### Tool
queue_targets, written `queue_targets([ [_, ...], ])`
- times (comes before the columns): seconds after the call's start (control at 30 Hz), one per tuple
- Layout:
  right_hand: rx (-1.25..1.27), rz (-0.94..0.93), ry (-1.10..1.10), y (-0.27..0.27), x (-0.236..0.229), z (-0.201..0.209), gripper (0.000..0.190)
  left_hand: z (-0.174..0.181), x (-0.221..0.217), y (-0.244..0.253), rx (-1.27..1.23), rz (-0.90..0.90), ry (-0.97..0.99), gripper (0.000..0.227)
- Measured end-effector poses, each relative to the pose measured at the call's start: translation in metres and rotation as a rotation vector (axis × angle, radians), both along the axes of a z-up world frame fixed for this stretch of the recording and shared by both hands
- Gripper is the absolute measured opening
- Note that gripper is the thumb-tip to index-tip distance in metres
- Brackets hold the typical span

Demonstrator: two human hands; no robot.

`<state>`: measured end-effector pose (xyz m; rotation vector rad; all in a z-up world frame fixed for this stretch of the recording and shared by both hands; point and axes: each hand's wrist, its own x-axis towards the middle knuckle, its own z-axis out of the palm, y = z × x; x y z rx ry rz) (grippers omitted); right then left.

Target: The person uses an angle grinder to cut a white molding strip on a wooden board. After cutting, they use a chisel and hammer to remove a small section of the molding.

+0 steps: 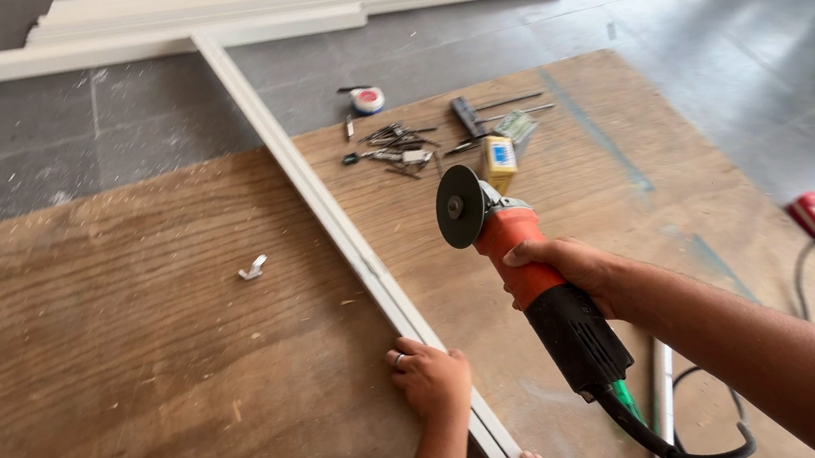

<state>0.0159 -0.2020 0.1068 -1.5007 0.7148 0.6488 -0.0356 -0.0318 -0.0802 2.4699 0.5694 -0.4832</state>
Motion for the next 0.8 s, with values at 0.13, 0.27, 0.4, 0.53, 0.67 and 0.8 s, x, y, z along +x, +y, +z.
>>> queue_targets([
  [0.13, -0.022, -0.132, 0.015, -0.034, -0.033, 0.028, 0.054, -0.014, 0.011, -0.002, 0.0, 0.069, -0.047, 0.072],
  [0.27, -0.083, -0.155, -0.047, -0.073, -0.064, 0.056, 0.058, -0.027, 0.017, -0.004, 0.009, 0.082, 0.004, 0.064],
  [0.4, -0.075, -0.272, -0.051, -0.106, -0.089, 0.071, 0.06, -0.044, 0.018, 0.002, 0.042, 0.174, -0.01, 0.062],
  [0.53, -0.053, -0.382, -0.084, -0.13, -0.102, 0.062, 0.06, -0.06, 0.03, 0.017, -0.053, 0.387, -0.038, 0.054],
  [0.67, 0.082, -0.384, -0.094, -0.141, -0.1, 0.037, 0.061, -0.063, 0.054, 0.041, -0.229, 0.575, -0.208, 0.054],
  [0.8, 0.164, -0.419, -0.1, -0.154, -0.099, 0.019, 0.061, -0.042, 0.082, 0.065, -0.302, 0.522, -0.372, 0.058],
])
